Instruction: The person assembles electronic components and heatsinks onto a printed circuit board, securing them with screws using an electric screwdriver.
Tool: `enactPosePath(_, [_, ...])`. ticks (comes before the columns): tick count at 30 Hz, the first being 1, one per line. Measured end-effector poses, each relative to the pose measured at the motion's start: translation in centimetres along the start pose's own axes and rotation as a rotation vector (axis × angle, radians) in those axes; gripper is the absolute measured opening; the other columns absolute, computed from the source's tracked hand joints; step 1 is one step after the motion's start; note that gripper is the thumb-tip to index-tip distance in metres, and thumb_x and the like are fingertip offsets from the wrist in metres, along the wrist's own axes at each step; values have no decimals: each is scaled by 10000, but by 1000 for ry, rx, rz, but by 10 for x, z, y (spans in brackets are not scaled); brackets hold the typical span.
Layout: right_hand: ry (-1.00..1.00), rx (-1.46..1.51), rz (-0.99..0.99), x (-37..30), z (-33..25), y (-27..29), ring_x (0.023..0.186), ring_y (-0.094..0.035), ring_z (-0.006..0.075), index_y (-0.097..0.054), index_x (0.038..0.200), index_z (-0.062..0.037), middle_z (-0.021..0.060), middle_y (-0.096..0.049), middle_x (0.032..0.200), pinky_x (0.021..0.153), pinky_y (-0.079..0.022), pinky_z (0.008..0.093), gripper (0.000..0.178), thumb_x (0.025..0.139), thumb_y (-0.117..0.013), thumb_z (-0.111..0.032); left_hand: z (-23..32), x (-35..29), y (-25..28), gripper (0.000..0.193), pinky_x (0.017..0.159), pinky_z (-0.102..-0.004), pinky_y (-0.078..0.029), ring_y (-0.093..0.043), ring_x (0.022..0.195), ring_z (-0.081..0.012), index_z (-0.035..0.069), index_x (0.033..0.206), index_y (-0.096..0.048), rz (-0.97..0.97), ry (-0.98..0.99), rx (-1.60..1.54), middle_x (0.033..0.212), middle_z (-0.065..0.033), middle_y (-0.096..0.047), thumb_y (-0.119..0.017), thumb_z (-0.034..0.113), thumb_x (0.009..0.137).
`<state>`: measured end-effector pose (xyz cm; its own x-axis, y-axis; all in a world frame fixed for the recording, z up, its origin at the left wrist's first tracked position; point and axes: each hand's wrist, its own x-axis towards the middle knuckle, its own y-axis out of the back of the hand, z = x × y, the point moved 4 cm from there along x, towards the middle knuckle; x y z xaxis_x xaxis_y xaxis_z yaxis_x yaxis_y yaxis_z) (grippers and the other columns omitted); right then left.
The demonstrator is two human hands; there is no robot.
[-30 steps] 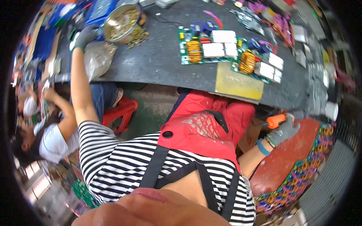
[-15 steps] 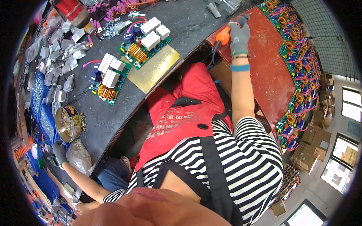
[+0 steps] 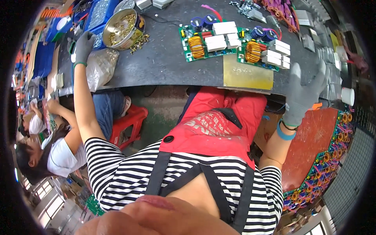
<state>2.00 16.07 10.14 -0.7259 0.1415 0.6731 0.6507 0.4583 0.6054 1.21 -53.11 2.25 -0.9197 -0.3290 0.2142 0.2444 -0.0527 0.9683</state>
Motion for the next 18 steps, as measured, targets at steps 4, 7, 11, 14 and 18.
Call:
enactPosePath(4, [364, 298, -278, 3, -66, -31, 1194, -529, 309, -506, 1305, -24, 174, -545, 1282, 1023, -399, 407, 559, 784, -705, -65, 96, -50, 65, 229, 723, -320, -510, -673, 791, -196, 47, 1007, -670, 217, -70, -202, 878, -108, -703, -666, 234, 875])
enactPosePath(7, [579, 427, -520, -8, -96, -75, 1160, -542, 296, -521, 1282, -60, 136, -575, 1242, 1003, -404, 417, 551, 779, -723, -160, 207, -96, 33, 199, 714, -266, -495, -612, 788, -78, 68, 1011, -690, -66, -190, -947, 882, -28, -680, -678, 199, 861])
enactPosePath(11, [850, 263, -705, -32, -137, -124, 1129, -555, 296, -505, 1324, -116, 127, -578, 1214, 1031, -385, 429, 641, 750, -753, -258, 286, -133, -32, 254, 767, -284, -493, -629, 802, -134, 15, 976, -679, -432, -230, -749, 875, -76, -693, -696, 230, 840])
enactPosePath(14, [975, 46, -884, -47, -144, -158, 1138, -542, 292, -477, 1358, -153, 115, -572, 1205, 1061, -340, 460, 718, 729, -760, -355, 293, -136, -55, 240, 731, -295, -504, -648, 764, -155, 51, 1001, -686, -401, -175, -493, 873, -94, -706, -697, 228, 839])
enactPosePath(18, [1029, -140, -1015, -54, -140, -184, 1155, -537, 290, -480, 1352, -153, 102, -581, 1162, 1065, -345, 433, 706, 729, -762, -329, 288, -137, -59, 211, 663, -285, -507, -637, 686, -134, 76, 1015, -697, -266, -162, -617, 858, -67, -708, -703, 195, 840])
